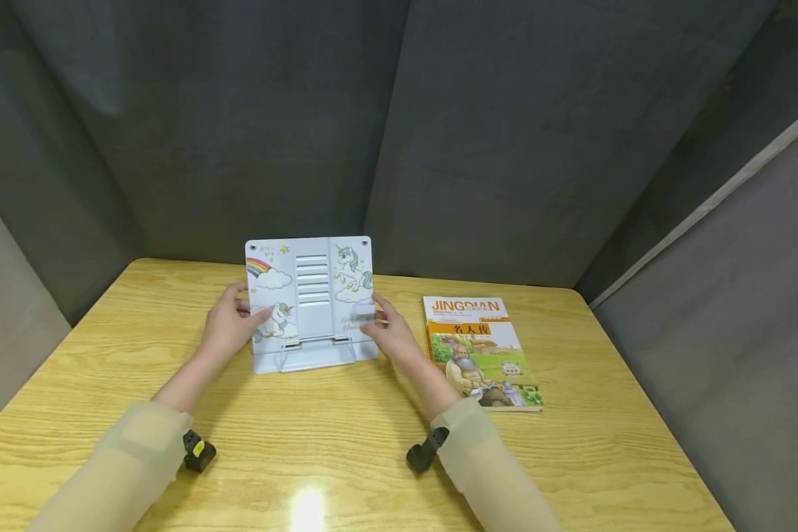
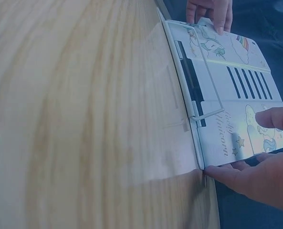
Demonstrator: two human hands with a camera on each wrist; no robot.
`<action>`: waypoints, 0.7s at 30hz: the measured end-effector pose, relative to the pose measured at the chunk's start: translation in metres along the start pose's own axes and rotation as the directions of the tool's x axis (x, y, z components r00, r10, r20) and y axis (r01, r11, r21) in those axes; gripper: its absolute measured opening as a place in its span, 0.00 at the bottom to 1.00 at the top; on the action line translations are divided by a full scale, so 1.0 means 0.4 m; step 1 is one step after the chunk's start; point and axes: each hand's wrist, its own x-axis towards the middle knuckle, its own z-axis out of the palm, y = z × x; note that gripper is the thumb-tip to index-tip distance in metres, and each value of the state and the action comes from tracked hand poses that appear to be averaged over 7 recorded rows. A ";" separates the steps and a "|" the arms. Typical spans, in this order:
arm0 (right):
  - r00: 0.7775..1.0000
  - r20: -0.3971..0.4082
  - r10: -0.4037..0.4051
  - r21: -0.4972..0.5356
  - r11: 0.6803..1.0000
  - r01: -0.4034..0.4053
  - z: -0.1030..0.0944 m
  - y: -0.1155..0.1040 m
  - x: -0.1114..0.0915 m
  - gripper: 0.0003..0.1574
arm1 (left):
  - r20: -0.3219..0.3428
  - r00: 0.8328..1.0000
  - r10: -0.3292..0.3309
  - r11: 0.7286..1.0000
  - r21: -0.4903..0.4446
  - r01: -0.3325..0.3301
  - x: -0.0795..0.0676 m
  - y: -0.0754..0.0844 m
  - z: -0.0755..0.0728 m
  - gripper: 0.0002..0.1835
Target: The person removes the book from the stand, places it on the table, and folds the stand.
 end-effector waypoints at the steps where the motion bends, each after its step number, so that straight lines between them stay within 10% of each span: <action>1: 1.000 -0.001 0.003 -0.004 1.000 -0.003 -0.001 -0.003 -0.002 0.45 | 0.009 1.000 -0.003 1.000 -0.002 0.003 -0.003 0.002 -0.002 0.35; 21: 0.999 -0.028 0.040 -0.035 0.999 -0.041 -0.033 -0.013 -0.019 0.41 | 0.102 0.995 0.000 0.999 -0.037 0.003 -0.039 0.017 -0.004 0.35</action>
